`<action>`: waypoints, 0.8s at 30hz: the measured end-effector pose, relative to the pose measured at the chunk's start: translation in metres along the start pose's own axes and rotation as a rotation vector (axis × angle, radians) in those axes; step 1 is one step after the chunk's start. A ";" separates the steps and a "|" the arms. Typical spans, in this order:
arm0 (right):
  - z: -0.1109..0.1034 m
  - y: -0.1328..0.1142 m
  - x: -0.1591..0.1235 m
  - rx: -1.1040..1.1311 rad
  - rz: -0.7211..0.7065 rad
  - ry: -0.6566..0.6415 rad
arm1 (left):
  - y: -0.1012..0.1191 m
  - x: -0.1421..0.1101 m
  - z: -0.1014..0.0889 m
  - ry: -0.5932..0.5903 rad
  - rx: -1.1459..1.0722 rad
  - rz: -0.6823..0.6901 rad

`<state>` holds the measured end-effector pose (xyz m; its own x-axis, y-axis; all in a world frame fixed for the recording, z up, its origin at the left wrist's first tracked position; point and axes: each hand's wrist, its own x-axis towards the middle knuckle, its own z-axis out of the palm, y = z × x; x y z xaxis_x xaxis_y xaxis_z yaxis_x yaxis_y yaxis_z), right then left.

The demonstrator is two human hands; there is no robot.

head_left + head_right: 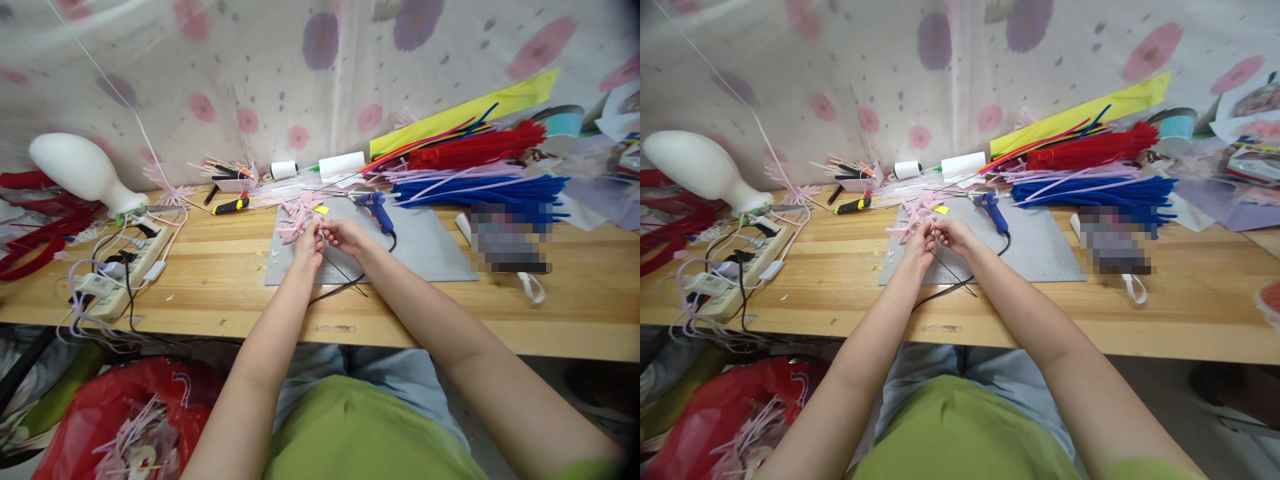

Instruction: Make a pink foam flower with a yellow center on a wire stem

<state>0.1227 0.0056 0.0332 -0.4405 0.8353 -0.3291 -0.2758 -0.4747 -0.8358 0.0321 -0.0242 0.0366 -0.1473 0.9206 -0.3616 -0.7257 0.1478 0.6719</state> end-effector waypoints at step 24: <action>-0.008 -0.009 -0.005 -0.045 -0.007 -0.110 | 0.018 0.005 -0.016 -0.193 -0.043 -0.236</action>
<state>0.1345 0.0085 0.0387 -0.5301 0.8019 -0.2754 -0.2413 -0.4541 -0.8576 0.0075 -0.0225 0.0358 0.1564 0.9148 -0.3725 -0.7532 0.3544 0.5542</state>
